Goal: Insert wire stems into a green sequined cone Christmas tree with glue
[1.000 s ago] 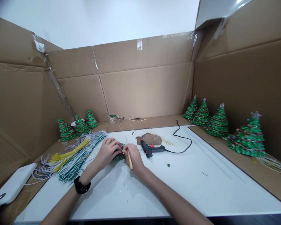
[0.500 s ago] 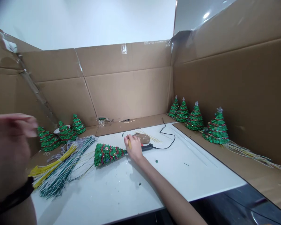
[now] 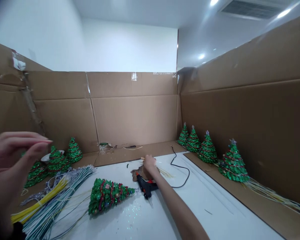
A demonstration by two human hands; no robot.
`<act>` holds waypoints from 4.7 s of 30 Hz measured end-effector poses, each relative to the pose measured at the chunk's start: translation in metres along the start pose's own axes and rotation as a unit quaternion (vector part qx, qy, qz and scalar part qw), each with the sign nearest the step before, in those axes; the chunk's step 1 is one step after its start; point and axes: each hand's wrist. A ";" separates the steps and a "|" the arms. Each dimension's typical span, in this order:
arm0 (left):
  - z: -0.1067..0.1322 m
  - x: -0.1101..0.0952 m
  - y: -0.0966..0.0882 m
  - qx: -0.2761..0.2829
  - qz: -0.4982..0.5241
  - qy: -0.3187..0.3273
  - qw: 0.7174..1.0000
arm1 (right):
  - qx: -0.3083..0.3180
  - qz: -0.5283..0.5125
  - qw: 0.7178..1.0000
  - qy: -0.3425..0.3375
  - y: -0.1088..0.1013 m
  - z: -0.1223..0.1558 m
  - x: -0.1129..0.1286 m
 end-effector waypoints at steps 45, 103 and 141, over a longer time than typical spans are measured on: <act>0.042 -0.046 0.059 0.487 0.387 -0.203 0.756 | 0.061 -0.705 0.553 -0.441 -0.162 0.172 0.105; 0.014 -0.009 0.054 0.498 0.167 -0.105 0.844 | -0.546 -0.536 0.568 -0.303 -0.170 0.123 0.051; 0.018 0.016 0.096 0.496 0.041 -0.141 0.856 | -0.042 -0.175 0.879 -0.442 -0.141 0.141 0.097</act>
Point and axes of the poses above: each hand's wrist, its own z-axis away from the middle knuckle, its own y-axis out of the palm, x = y × z, and after that the axes turned 11 degrees about -y, right-handed
